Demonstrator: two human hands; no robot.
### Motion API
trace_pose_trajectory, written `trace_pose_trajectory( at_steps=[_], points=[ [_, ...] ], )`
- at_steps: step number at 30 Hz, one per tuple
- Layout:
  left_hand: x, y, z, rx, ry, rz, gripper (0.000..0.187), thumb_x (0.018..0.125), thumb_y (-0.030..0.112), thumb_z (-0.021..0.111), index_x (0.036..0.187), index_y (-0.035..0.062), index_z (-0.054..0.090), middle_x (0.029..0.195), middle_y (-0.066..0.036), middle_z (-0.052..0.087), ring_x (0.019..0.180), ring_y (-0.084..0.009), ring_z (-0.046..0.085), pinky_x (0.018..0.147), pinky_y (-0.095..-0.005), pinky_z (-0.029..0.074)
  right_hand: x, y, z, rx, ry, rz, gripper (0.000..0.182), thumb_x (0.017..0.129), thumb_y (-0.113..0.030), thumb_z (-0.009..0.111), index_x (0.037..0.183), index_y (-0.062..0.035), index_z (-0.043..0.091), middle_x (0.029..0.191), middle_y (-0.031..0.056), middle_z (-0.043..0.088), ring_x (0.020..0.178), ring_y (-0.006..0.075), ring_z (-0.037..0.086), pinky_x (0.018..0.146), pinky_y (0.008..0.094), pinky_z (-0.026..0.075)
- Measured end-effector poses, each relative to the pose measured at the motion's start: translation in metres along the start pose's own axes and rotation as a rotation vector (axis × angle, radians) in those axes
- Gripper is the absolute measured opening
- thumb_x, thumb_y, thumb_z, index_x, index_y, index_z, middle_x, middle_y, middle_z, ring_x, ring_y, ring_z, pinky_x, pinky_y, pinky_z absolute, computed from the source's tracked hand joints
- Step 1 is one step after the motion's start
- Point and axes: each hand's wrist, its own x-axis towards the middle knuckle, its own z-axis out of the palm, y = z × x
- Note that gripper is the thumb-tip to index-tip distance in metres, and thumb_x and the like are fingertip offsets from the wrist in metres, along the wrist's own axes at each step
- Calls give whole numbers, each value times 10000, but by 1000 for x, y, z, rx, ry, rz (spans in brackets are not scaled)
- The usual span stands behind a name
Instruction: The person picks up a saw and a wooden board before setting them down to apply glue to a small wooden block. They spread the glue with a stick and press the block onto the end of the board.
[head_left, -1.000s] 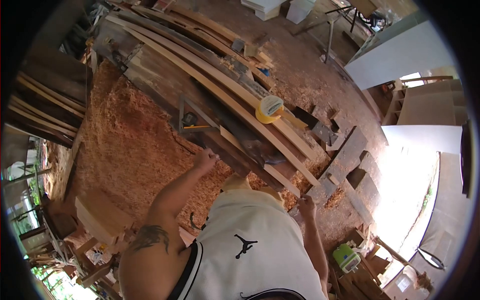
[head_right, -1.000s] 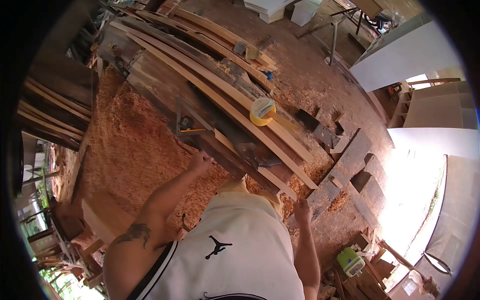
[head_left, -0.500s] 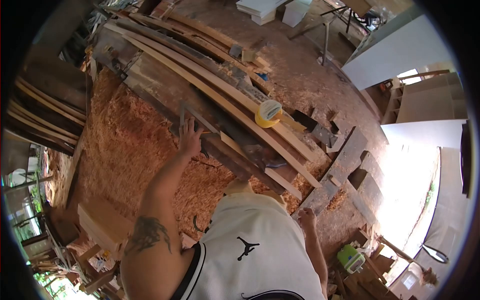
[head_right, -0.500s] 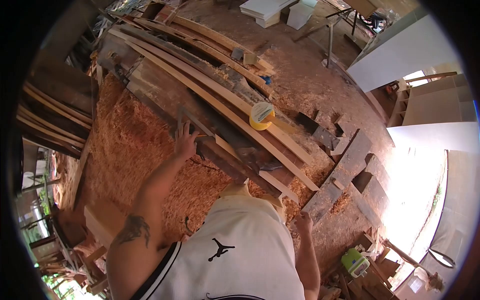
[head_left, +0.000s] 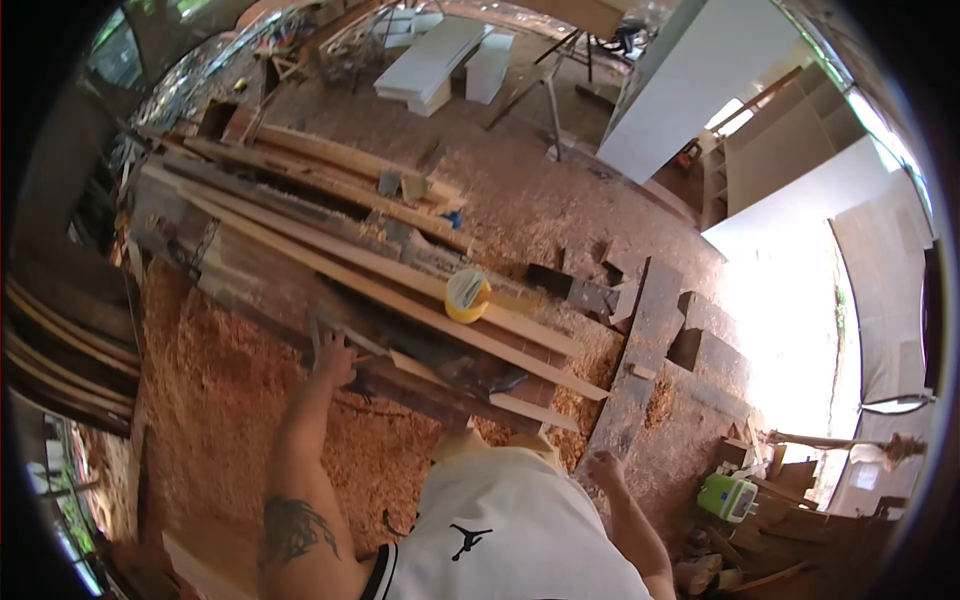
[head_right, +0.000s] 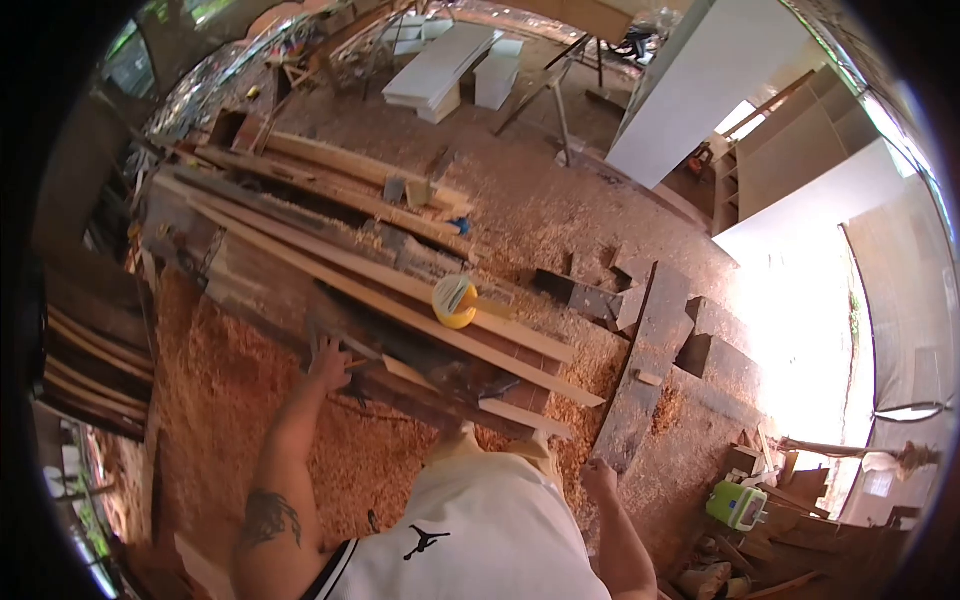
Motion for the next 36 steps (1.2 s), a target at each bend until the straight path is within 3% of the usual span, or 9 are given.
trace_pose_trajectory(
  at_steps=[7,12,13,15,20,26,28,32,36],
  points=[
    [-9,0,-21,19,-75,-28,417,850,301,805,1237,165,729,1558,-203,361,1460,-483,305,1173,-538,399,24,14,15,-119,38,-94,474,894,-287,720,1281,-18,670,955,146,758,745,198,738,685,348,590],
    [-19,-12,-22,83,25,-80,471,783,289,838,1213,127,735,1512,-176,411,1439,-444,342,1144,-557,429,12,-47,13,-346,28,-141,541,878,-376,713,1318,-64,669,1097,207,749,963,354,730,843,429,576],
    [-29,-13,-26,-42,99,-115,494,751,279,846,1209,133,733,1507,-177,415,1433,-432,347,1133,-580,431,15,-48,15,-309,-4,-160,554,877,-396,700,1334,-85,661,1122,217,740,1055,391,702,897,457,557],
    [-35,-23,-32,-226,86,-168,476,796,331,841,1196,104,721,1512,-183,406,1407,-431,381,1112,-581,444,-11,-96,8,-283,-51,-166,487,890,-342,668,1297,-75,660,1073,232,734,1034,401,705,880,469,561],
    [-70,-13,-35,-660,66,-349,531,821,399,848,1228,90,704,1529,-204,379,1409,-398,404,1118,-537,451,-15,-137,33,-264,-80,-401,412,892,-277,669,1250,-72,651,1009,213,737,975,379,716,818,492,566],
    [-115,14,45,-877,-54,-297,588,795,368,878,1270,80,685,1567,-224,350,1384,-395,457,1044,-509,524,-22,-216,79,-133,40,-1065,378,803,-127,702,1161,-26,632,1001,194,705,959,414,662,869,494,535],
    [-143,28,48,-1062,-121,-330,555,788,351,885,1237,79,704,1574,-235,326,1407,-408,419,1046,-525,519,-28,-246,88,-168,23,-1093,457,779,-180,743,1195,-29,626,1126,200,688,1057,415,624,915,504,516],
    [-178,38,89,-866,-267,-410,613,721,513,902,1157,117,732,1498,-194,328,1415,-440,323,1112,-554,428,-19,-287,117,-321,-53,-1125,667,764,-305,790,1324,-22,566,1207,190,673,1187,391,573,1042,523,424],
    [-209,35,111,-856,-328,-440,591,749,519,877,1142,104,729,1479,-195,355,1354,-438,397,1081,-558,444,-24,-322,125,-554,-196,-979,815,759,-381,797,1422,-23,485,1245,220,649,1236,395,545,1095,512,378]
  ],
)
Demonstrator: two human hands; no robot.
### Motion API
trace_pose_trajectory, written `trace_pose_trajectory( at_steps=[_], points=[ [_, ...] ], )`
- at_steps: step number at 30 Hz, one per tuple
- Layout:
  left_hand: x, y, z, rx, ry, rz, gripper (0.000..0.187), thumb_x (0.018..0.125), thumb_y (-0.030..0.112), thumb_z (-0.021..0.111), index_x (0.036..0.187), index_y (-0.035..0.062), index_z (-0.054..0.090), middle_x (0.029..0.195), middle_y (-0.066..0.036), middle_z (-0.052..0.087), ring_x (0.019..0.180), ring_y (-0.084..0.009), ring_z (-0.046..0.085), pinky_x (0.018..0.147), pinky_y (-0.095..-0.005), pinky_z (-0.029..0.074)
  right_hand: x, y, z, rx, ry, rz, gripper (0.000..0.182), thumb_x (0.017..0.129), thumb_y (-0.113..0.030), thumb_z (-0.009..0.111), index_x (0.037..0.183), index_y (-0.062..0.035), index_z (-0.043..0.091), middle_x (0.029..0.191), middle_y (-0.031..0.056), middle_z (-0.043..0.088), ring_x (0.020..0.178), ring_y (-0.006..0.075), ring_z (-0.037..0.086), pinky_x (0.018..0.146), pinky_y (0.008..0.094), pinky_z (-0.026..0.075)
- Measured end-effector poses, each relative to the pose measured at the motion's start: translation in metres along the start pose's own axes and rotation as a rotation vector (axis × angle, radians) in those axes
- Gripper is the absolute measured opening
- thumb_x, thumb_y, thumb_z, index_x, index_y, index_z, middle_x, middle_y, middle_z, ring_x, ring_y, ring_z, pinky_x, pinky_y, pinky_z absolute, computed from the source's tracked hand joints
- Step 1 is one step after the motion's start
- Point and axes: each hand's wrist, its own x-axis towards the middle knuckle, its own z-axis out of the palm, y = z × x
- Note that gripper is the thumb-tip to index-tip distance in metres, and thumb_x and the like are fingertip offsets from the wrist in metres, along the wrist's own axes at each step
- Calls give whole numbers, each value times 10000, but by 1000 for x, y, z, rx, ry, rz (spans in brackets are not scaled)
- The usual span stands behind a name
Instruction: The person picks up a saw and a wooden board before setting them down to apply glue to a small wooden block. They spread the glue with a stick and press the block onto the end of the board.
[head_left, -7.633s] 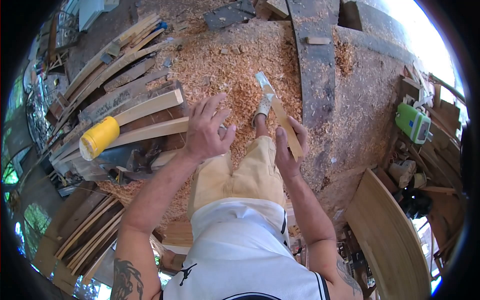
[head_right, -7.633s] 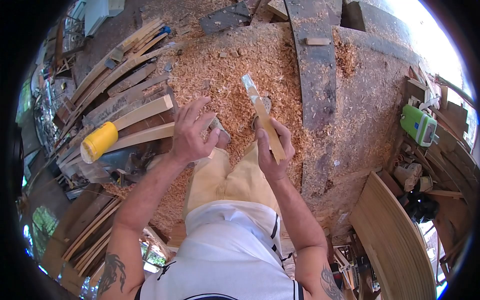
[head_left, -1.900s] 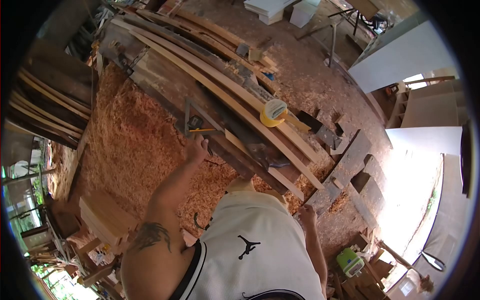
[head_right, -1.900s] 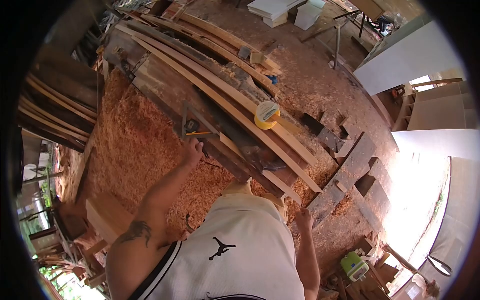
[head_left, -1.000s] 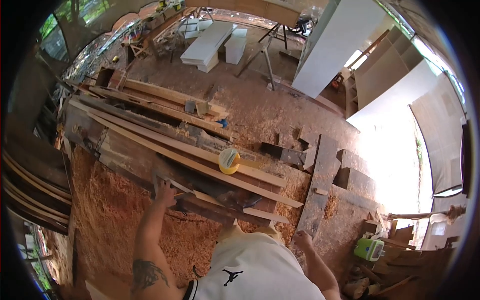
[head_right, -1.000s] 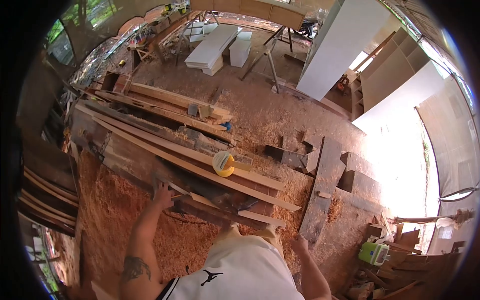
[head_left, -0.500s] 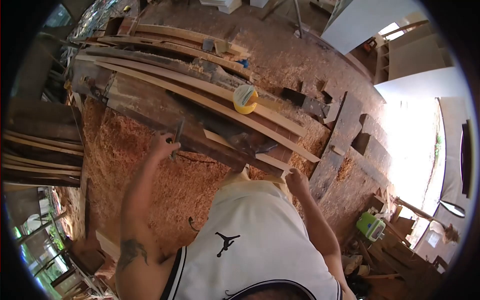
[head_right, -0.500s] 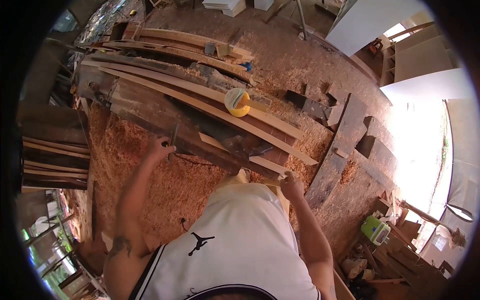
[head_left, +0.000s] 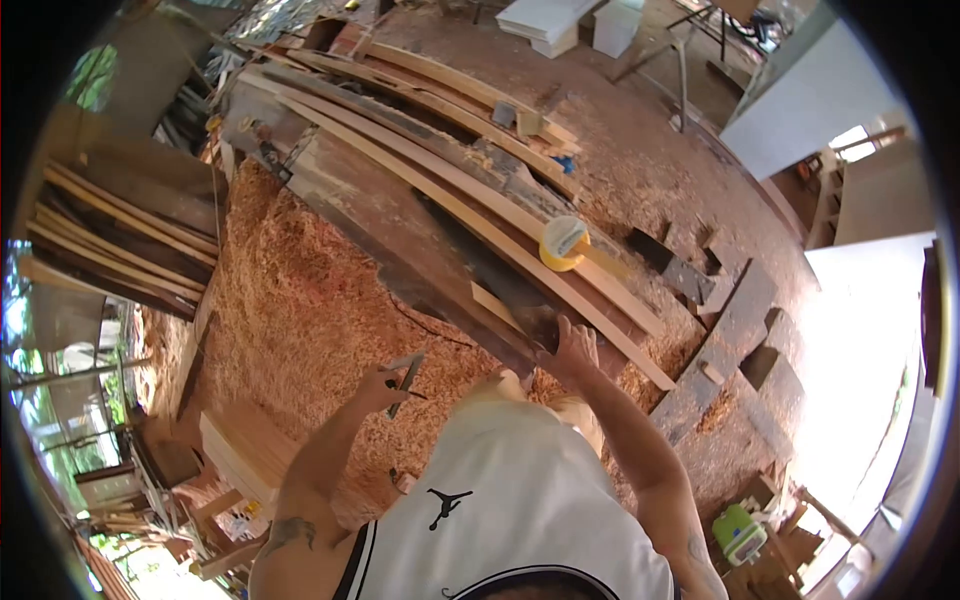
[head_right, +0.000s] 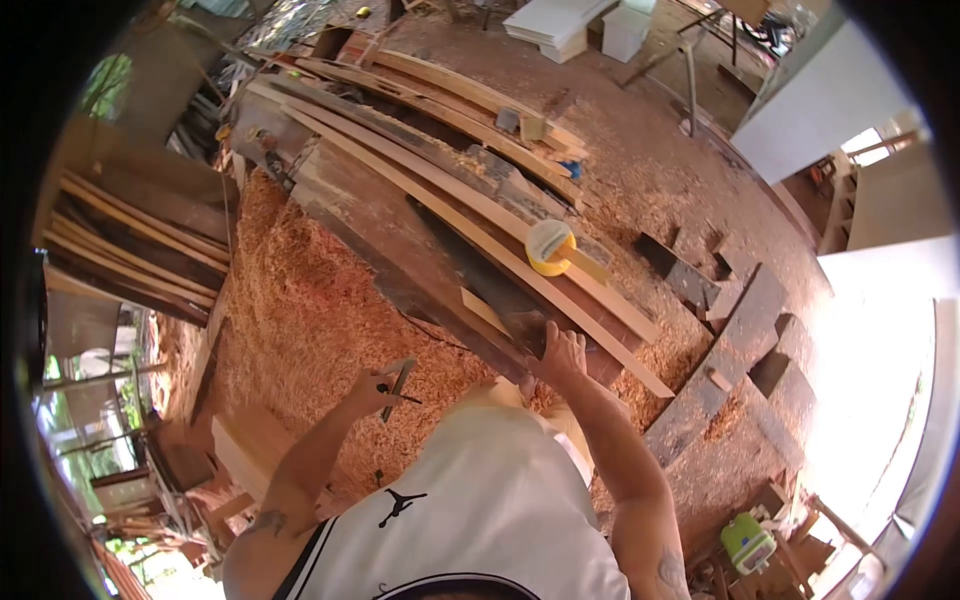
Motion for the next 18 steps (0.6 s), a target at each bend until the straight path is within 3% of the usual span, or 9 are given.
trace_pose_trajectory(
  at_steps=[2,5,9,13,18],
  points=[
    [-30,14,-6,-52,36,-66,596,769,508,863,1158,80,718,1392,-205,470,1258,-407,514,1026,-541,483,8,-5,1,-8,-58,15,863,753,-397,803,1448,-21,455,1245,229,647,1238,398,543,1090,510,377],
    [-47,18,-11,-588,-70,-86,457,819,381,841,1071,27,700,1218,-220,623,1092,-340,632,957,-483,527,14,3,14,59,-5,-33,890,747,-383,815,1463,-22,429,1211,221,665,1212,404,560,1060,514,387],
    [-48,21,1,-730,65,5,425,822,299,836,1076,-12,697,1020,-158,687,954,-281,670,886,-452,522,4,8,22,228,85,-87,874,743,-340,830,1473,-67,434,1267,223,639,1209,427,576,1038,536,430],
    [-27,22,10,-624,-44,150,373,793,246,841,1027,-15,713,945,-124,697,901,-239,664,830,-423,515,-29,1,-2,349,97,-131,862,731,-290,853,1453,-57,443,1272,214,640,1198,430,599,1012,525,470],
    [-5,63,13,-256,-174,315,361,711,258,895,921,5,746,847,-96,711,808,-202,657,736,-385,511,-107,-47,-125,725,16,-216,843,746,-179,853,1454,-44,416,1248,244,645,1141,412,637,939,470,521]
  ],
)
